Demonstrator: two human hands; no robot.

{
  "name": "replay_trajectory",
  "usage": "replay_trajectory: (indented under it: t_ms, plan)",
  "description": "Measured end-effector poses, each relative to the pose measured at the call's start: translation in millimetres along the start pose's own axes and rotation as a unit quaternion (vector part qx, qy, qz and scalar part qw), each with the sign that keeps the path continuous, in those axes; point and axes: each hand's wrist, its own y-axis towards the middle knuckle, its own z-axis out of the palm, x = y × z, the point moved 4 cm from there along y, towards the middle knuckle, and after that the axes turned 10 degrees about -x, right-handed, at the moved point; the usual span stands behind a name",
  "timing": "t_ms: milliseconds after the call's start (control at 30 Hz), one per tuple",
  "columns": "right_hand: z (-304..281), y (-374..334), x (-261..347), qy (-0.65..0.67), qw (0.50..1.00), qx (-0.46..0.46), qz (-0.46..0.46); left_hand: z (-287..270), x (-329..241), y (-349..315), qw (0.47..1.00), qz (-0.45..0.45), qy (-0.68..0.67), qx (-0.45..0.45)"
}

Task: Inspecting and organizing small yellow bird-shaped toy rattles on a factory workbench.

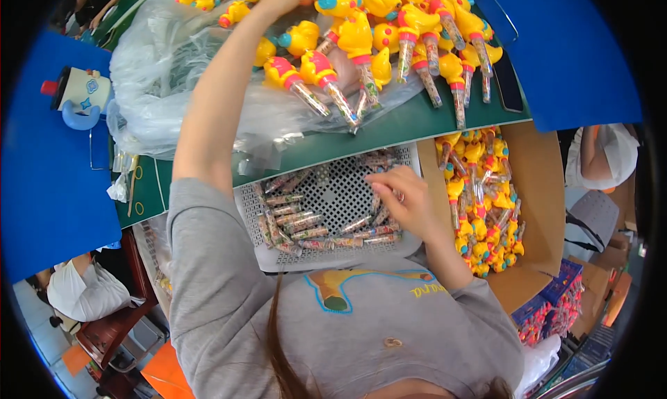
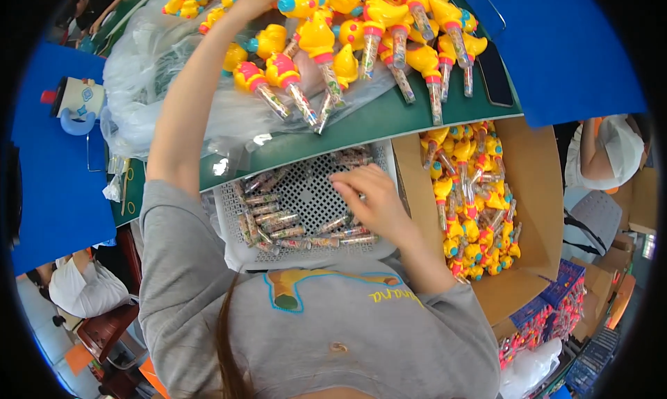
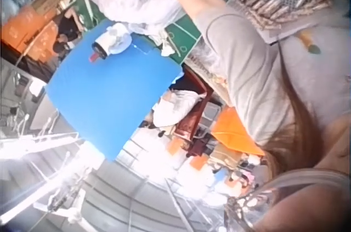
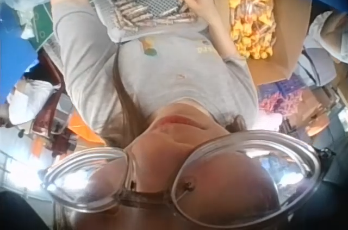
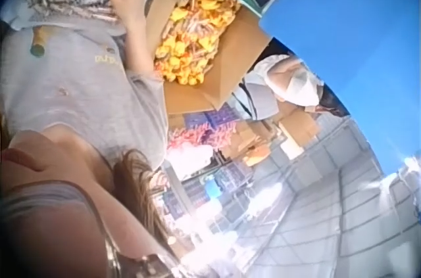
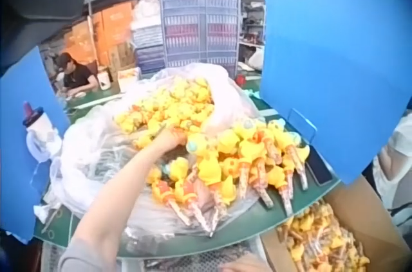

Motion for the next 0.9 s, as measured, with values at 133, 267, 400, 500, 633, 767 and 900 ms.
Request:
replay_trajectory:
  t_ms: [133,267,400,500,633,767,900]
  plan:
    - [-15,-8,-11,-0.008,0.997,-0.042,0.063,-41,-39,-39,0.905,-0.029,-0.424,0.006]
    - [-2,-16,-20,-0.046,0.995,0.066,0.057,-100,-76,-132,0.655,0.017,-0.749,0.100]
    - [43,-33,-26,-0.121,0.959,0.252,-0.050,-107,-73,-254,0.623,0.026,-0.772,0.124]
    - [78,-56,-34,-0.185,0.913,0.355,-0.071,-88,-51,-334,0.634,-0.067,-0.761,0.124]
    - [96,-63,-38,-0.252,0.865,0.433,-0.033,-75,-26,-405,0.705,0.014,-0.704,0.086]
    - [79,-37,2,-0.067,0.923,0.378,0.010,-61,0,-454,0.784,-0.014,-0.610,-0.118]
    - [50,-21,65,0.188,0.947,0.261,0.028,-38,9,-472,0.790,-0.045,-0.562,-0.242]
